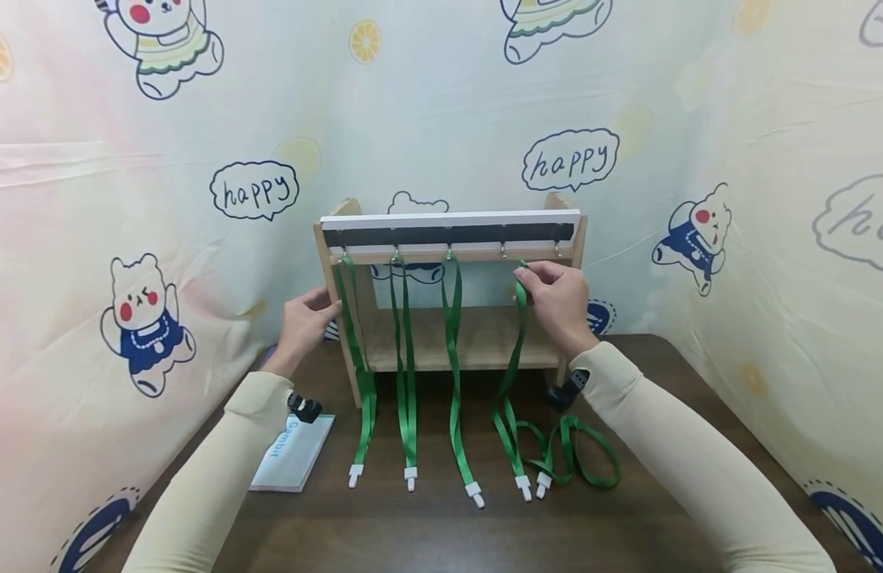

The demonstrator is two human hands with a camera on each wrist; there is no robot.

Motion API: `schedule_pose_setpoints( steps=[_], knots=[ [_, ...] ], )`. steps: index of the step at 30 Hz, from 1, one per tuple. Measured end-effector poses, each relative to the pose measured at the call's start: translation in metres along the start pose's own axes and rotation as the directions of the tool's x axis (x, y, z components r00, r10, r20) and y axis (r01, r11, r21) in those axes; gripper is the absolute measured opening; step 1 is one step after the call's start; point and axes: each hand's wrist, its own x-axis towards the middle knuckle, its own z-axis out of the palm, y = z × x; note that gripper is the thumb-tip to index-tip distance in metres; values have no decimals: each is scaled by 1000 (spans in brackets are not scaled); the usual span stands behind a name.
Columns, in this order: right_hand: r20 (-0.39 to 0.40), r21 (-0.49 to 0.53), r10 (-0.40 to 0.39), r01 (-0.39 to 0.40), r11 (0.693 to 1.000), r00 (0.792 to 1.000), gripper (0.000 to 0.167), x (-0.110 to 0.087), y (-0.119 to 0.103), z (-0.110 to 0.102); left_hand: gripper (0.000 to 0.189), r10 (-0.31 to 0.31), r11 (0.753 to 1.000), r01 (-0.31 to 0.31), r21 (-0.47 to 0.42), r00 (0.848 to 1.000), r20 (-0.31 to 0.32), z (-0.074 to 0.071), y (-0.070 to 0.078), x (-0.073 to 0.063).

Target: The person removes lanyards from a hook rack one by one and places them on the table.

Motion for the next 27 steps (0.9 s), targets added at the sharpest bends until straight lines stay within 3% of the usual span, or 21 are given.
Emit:
schedule_pose_setpoints(
  steps=[10, 22, 27],
  knots=[
    [36, 114, -20, 16, 993, 999, 32, -19, 11, -15, 51, 15, 1000, -15, -2, 1000, -4, 1, -1, 2],
    [130, -1, 2, -2, 1000, 992, 29, -58, 31, -23, 51, 26, 1000, -26, -6, 1000, -5, 1, -1, -1],
    [132, -15, 67, -65, 998, 989, 34, -71, 44, -24, 51, 23, 1000, -23, -8, 1000, -5, 1, -1, 0]
  ],
)
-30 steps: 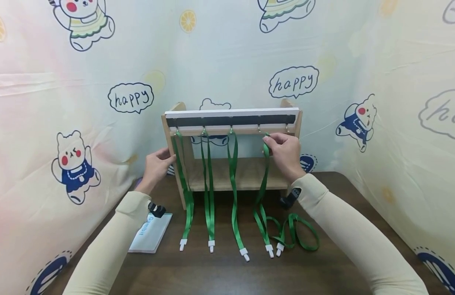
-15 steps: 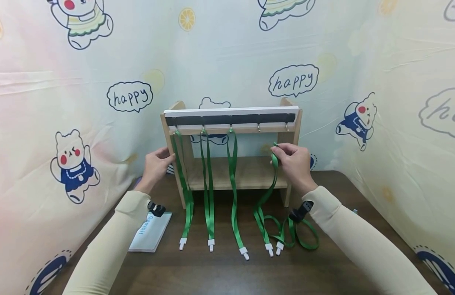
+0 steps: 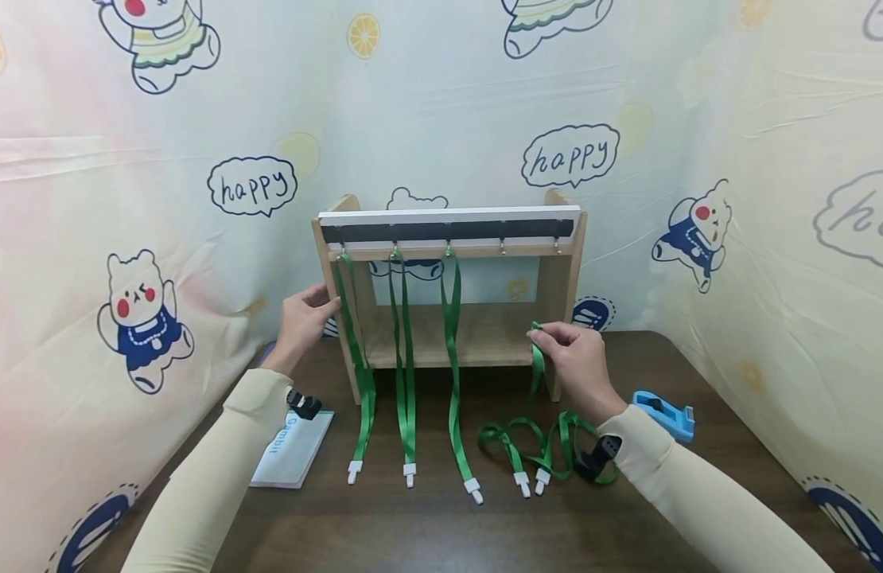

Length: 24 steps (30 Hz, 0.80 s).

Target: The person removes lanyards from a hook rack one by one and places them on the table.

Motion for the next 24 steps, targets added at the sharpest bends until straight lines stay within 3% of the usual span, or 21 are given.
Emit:
schedule_pose_setpoints(
  steps=[5, 8, 13, 18, 24],
  knots=[
    [22, 57, 83, -85, 995, 996, 38, -8, 13, 3, 51, -6, 1000, 6, 7, 1000, -1, -1, 1, 1],
    [32, 40, 97, -99, 994, 995, 38, -12, 21, 6, 51, -16, 1000, 16, 14, 1000, 4, -1, 1, 0],
    [3, -141, 27, -27, 990, 1000, 27, -15, 41, 17, 51, -23, 1000, 23, 19, 1000, 7, -1, 0, -2],
    [-21, -322, -76, 65, 945, 997, 15, -18, 65, 30, 51, -14, 1000, 14, 12, 1000, 5, -1, 0, -1],
    [-2, -421, -106, 96, 902, 994, 9, -17, 87, 44, 51, -10, 1000, 10, 7, 1000, 2, 0, 0, 0]
  ],
)
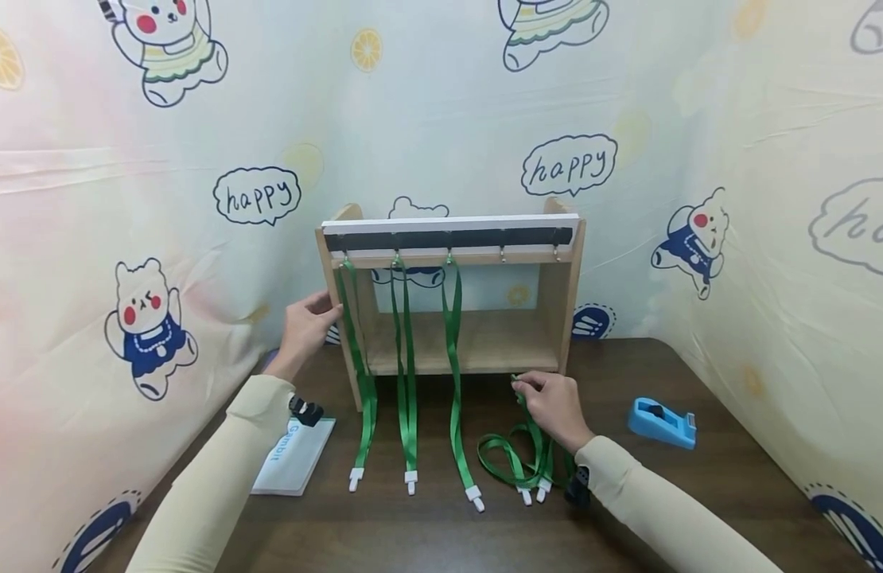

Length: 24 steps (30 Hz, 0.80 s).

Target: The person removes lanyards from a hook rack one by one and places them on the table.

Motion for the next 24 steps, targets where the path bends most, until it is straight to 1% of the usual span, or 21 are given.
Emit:
schedule_pose_setpoints(
  steps=[7, 10, 17, 24],
  knots=[
    [69, -41, -11, 14, 999, 998, 8, -1, 8, 17, 50, 1, 1000, -1, 4, 1000, -8, 1, -1, 0],
    [109, -60, 1, 5, 998, 994, 9, -2, 9, 22, 50, -1, 1000, 1, 4, 1000, -8, 1, 0, 0],
    [216, -73, 79, -65, 995, 973, 13, -4, 11, 28, 51, -5, 1000, 5, 4, 1000, -10, 1, 0, 0],
    [270, -66, 129, -116, 991, 954, 12, -6, 12, 31, 51, -13, 1000, 13, -3, 1000, -11, 0, -1, 0]
  ],
)
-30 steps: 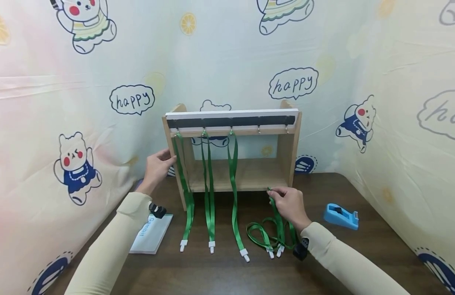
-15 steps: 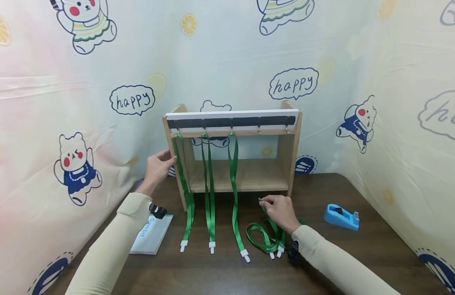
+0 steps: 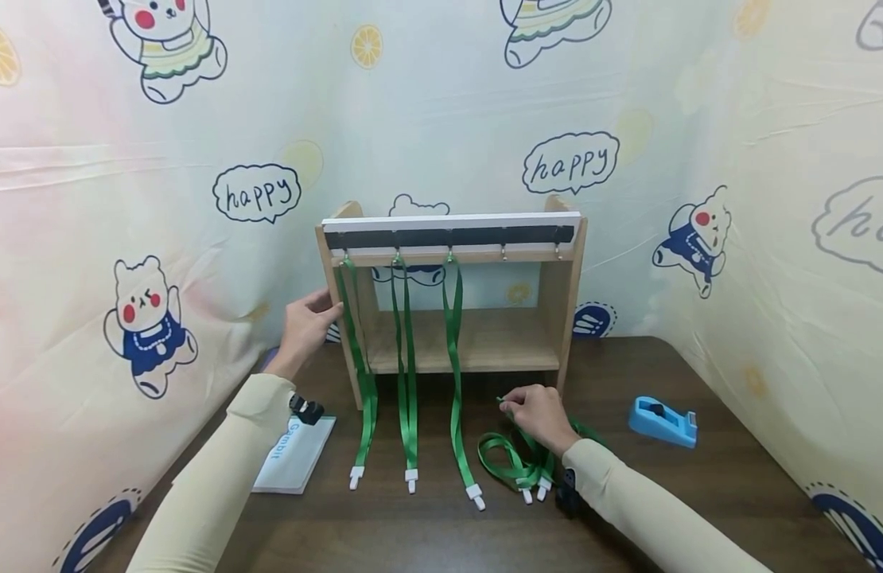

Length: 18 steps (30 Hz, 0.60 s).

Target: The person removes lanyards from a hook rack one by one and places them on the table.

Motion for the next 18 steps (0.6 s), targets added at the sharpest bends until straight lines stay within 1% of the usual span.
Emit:
schedule_pose_setpoints(
  steps=[5, 11, 13, 18],
  knots=[
    [34, 14, 19, -20, 1000, 999, 9, -1, -2, 1, 50, 3, 1000, -3, -4, 1000, -2, 0, -1, 1],
    [45, 22, 5, -6, 1000, 999, 16, -5, -7, -1, 50, 8, 1000, -8, -1, 1000, 1, 0, -1, 0],
    [34, 27, -4, 3, 1000, 999, 16, -5, -10, -4, 50, 8, 1000, -8, -4, 1000, 7, 1, -1, 0],
    [-23, 61, -33, 35, 998, 999, 14, -5, -25, -20, 50, 16, 1000, -16, -15, 1000, 7, 0, -1, 0]
  ],
)
